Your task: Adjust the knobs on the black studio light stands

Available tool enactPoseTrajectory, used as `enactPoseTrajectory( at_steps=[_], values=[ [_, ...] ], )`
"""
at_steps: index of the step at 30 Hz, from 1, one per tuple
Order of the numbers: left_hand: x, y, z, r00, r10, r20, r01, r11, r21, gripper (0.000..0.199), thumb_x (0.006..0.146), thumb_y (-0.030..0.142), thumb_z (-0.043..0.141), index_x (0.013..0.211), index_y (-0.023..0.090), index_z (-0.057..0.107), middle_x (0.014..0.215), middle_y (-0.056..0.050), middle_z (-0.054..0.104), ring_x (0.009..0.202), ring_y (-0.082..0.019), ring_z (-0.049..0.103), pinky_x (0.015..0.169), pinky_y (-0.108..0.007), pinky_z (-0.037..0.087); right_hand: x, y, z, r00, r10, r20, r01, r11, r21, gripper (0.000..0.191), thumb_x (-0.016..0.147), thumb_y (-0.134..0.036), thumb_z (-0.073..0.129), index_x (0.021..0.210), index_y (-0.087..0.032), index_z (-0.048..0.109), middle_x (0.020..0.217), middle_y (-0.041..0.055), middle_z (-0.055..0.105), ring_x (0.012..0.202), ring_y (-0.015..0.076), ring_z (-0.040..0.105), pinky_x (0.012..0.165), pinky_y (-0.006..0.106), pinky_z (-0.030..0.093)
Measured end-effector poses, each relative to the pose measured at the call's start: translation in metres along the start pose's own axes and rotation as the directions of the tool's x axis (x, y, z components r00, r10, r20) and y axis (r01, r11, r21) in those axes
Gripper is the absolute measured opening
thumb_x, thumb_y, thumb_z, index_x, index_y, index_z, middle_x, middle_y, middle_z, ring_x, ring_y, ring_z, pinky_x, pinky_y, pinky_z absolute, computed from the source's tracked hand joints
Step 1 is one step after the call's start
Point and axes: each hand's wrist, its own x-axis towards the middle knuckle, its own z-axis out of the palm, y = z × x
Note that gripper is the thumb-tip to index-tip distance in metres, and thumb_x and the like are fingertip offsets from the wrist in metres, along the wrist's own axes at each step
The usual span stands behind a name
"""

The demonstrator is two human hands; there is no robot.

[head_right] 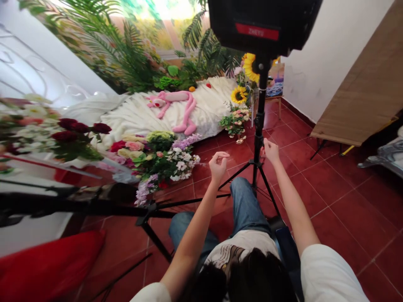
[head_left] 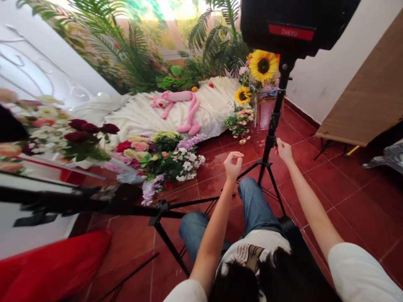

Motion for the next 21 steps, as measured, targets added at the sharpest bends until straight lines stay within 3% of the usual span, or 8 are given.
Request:
enactPoseTrajectory(
  at_steps=[3,6,9,12,14,17,19,21],
  values=[
    [-0.026,-0.013,-0.067,0.991,-0.102,-0.092,0.11,0.989,0.094,0.012,0.08,0.027,0.059,0.077,0.018,0.066,0.082,-0.004,0.07,0.079,-0.014,0.067,0.071,-0.026,0.054,0.002,0.0,0.003,0.994,0.107,-0.02,-0.105,0.99,0.099,0.073,0.091,-0.077,0.03,0.054,-0.02,0.056,0.042,0.0018,0.051,0.043,0.0126,0.05,0.054,0.025,0.044],
    [-0.057,-0.017,-0.147,0.956,-0.217,-0.196,0.253,0.951,0.178,0.019,0.081,0.035,0.061,0.087,0.018,0.068,0.078,-0.002,0.07,0.065,-0.011,0.064,0.063,-0.023,0.052,0.0,-0.003,0.01,0.972,0.224,-0.073,-0.204,0.956,0.213,0.07,0.09,-0.075,0.036,0.052,-0.02,0.054,0.039,0.0009,0.047,0.035,0.0103,0.042,0.042,0.024,0.036],
    [-0.089,-0.014,-0.226,0.885,-0.24,-0.399,0.342,0.917,0.206,0.026,0.082,0.042,0.062,0.092,0.018,0.067,0.08,-0.003,0.071,0.062,-0.011,0.063,0.062,-0.023,0.052,-0.009,-0.01,0.033,0.923,0.339,-0.181,-0.24,0.877,0.417,0.068,0.092,-0.073,0.029,0.053,-0.021,0.051,0.039,0.0007,0.047,0.03,0.0105,0.037,0.036,0.025,0.031],
    [-0.108,-0.001,-0.294,0.786,-0.161,-0.597,0.375,0.892,0.254,0.031,0.085,0.048,0.061,0.09,0.018,0.065,0.081,-0.004,0.071,0.066,-0.012,0.063,0.066,-0.025,0.053,-0.031,-0.03,0.08,0.902,0.372,-0.217,-0.206,0.815,0.541,0.063,0.093,-0.067,0.025,0.053,-0.023,0.047,0.039,-0.0006,0.045,0.03,0.0107,0.036,0.034,0.024,0.029],
    [-0.109,0.013,-0.328,0.723,-0.07,-0.688,0.37,0.879,0.3,0.035,0.085,0.052,0.061,0.092,0.018,0.064,0.087,-0.006,0.07,0.073,-0.013,0.065,0.07,-0.026,0.054,-0.049,-0.053,0.122,0.938,0.333,-0.092,-0.238,0.816,0.527,0.06,0.091,-0.067,0.031,0.053,-0.024,0.045,0.039,-0.0019,0.044,0.03,0.01,0.035,0.034,0.024,0.027],
    [-0.09,0.033,-0.36,0.65,0.071,-0.757,0.303,0.889,0.344,0.045,0.083,0.057,0.065,0.107,0.02,0.06,0.106,-0.01,0.068,0.089,-0.015,0.067,0.076,-0.026,0.055,-0.08,-0.103,0.193,0.962,0.159,0.223,-0.245,0.863,0.441,0.059,0.089,-0.07,0.039,0.055,-0.023,0.047,0.043,-0.0019,0.047,0.033,0.0088,0.037,0.036,0.023,0.03],
    [-0.069,0.042,-0.37,0.671,0.113,-0.733,0.233,0.906,0.353,0.054,0.082,0.061,0.065,0.116,0.021,0.056,0.117,-0.012,0.065,0.101,-0.016,0.067,0.083,-0.026,0.056,-0.101,-0.145,0.24,0.905,0.023,0.425,-0.208,0.895,0.394,0.059,0.089,-0.069,0.043,0.055,-0.021,0.05,0.046,-0.0002,0.051,0.038,0.009,0.041,0.04,0.022,0.034],
    [-0.048,0.044,-0.374,0.725,0.122,-0.678,0.181,0.916,0.358,0.058,0.082,0.066,0.062,0.119,0.022,0.054,0.122,-0.013,0.065,0.108,-0.017,0.067,0.093,-0.028,0.054,-0.123,-0.189,0.283,0.747,-0.085,0.659,-0.201,0.916,0.346,0.057,0.091,-0.067,0.046,0.058,-0.02,0.054,0.05,0.0014,0.056,0.04,0.0095,0.044,0.042,0.023,0.037]
  ],
)
